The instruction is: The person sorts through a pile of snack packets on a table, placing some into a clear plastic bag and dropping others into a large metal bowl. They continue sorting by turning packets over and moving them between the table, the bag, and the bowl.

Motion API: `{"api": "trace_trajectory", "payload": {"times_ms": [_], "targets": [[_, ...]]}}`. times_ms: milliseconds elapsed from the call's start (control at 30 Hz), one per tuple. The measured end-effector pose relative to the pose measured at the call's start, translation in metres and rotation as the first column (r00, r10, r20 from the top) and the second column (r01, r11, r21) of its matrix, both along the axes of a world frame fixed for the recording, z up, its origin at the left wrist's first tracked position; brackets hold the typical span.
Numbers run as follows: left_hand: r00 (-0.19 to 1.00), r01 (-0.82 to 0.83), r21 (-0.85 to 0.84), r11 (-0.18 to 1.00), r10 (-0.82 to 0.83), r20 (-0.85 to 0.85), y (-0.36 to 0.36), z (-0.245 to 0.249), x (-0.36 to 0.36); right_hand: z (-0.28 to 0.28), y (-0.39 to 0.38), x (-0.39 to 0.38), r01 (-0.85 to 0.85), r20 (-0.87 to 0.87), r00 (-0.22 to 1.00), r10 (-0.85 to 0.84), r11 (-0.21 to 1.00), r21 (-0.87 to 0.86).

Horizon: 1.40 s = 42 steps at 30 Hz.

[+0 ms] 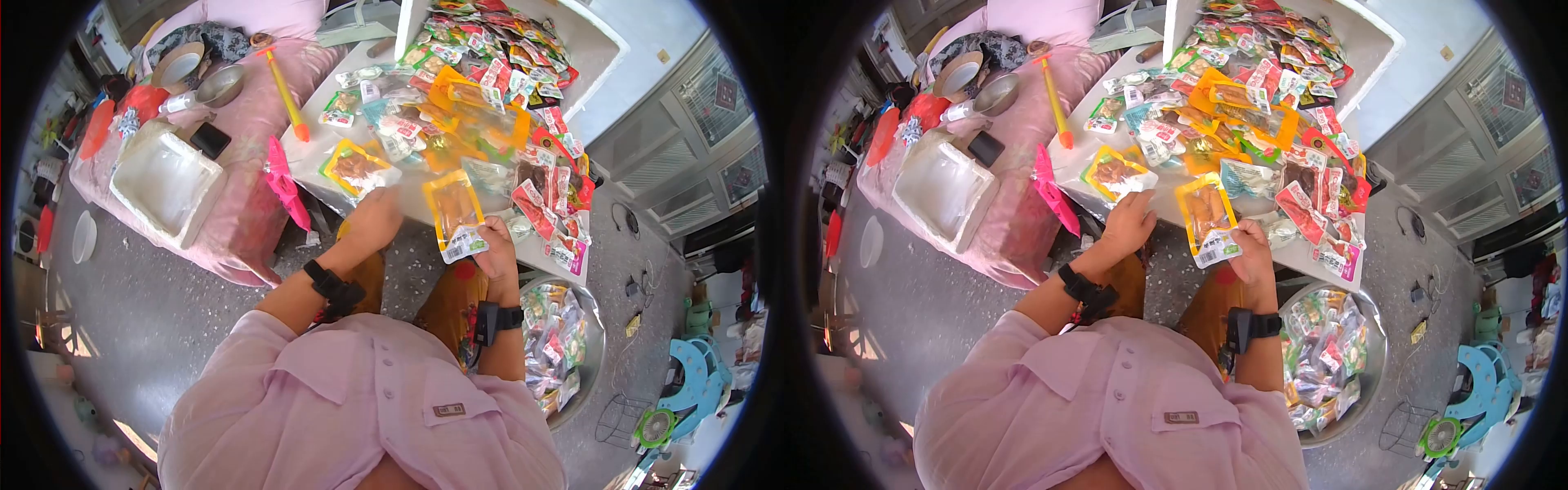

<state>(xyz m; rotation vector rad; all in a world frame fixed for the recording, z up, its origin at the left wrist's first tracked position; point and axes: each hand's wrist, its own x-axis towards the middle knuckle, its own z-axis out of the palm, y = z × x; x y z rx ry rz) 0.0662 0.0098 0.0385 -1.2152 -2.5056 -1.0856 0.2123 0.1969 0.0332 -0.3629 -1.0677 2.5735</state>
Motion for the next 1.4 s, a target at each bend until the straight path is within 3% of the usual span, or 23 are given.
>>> {"api": "trace_trajectory", "payload": {"times_ms": [67,167,233,300,367,467,500,567,600,700,800,900,967,1000,1067,1200,1400], "targets": [[0.977,0.099,0.139,0.985,-0.070,-0.202,-0.002,0.008,0.009,-0.003,-0.006,0.001,-0.050,0.001,0.999,0.050,0.999,0.017],[0.873,0.216,0.133,0.967,-0.131,-0.469,-0.008,0.020,0.020,-0.006,-0.013,0.006,-0.158,0.006,0.987,0.158,0.987,-0.009],[0.853,0.312,0.086,0.946,-0.239,-0.464,-0.013,0.025,0.022,-0.009,-0.019,0.011,-0.233,-0.012,0.972,0.233,0.972,-0.034],[0.846,0.391,0.075,0.917,-0.327,-0.421,-0.014,0.019,0.023,-0.011,-0.021,0.017,-0.190,0.118,0.976,0.181,0.979,0.070],[0.877,0.416,-0.026,0.909,-0.408,-0.255,-0.019,0.018,0.024,-0.014,-0.022,0.024,-0.159,0.239,0.964,0.113,0.971,0.180],[0.898,0.438,-0.200,0.877,-0.438,0.046,-0.025,0.024,0.029,0.015,-0.032,0.039,-0.121,0.162,0.985,0.064,0.922,0.368],[0.893,0.449,-0.259,0.855,-0.423,0.151,-0.026,0.026,0.030,0.019,-0.033,0.042,-0.194,0.145,0.979,0.147,0.894,0.404],[0.819,0.563,-0.309,0.767,-0.465,0.336,-0.027,0.029,0.029,0.024,-0.031,0.050,-0.325,0.119,0.945,0.306,0.817,0.477],[0.771,0.618,-0.321,0.717,-0.475,0.424,-0.027,0.029,0.027,0.026,-0.029,0.052,-0.400,0.238,0.917,0.321,0.726,0.560],[0.584,0.779,-0.224,0.586,-0.547,0.600,-0.026,0.025,0.021,0.023,-0.033,0.049,-0.547,0.507,0.815,0.281,0.662,0.513],[0.671,0.722,-0.310,0.619,-0.517,0.532,-0.023,0.029,0.015,0.006,-0.039,0.047,-0.356,0.443,0.885,0.142,0.820,0.449],[0.762,0.364,-0.084,0.928,-0.244,0.599,-0.020,0.035,0.001,-0.008,-0.040,0.040,-0.123,0.338,0.941,0.026,0.955,0.268],[0.957,0.157,-0.142,0.977,-0.115,0.266,-0.015,0.032,-0.002,-0.019,-0.037,0.035,-0.017,0.283,0.958,-0.039,0.981,0.194],[0.996,0.046,-0.140,0.989,-0.035,0.080,-0.012,0.029,-0.003,-0.011,-0.041,0.031,0.026,0.286,0.956,-0.070,0.987,0.158],[1.000,0.014,-0.242,0.970,-0.021,-0.024,-0.007,0.024,0.000,-0.010,-0.042,0.022,0.110,0.265,0.954,-0.137,0.987,0.114],[0.993,-0.024,-0.335,0.942,-0.016,-0.117,-0.001,0.005,-0.005,-0.005,-0.044,0.010,0.105,0.276,0.953,-0.125,0.991,0.083],[0.999,-0.021,-0.220,0.975,0.014,-0.034,-0.009,0.008,-0.008,-0.003,-0.049,-0.012,0.077,0.272,0.959,-0.083,0.997,0.032]]}}
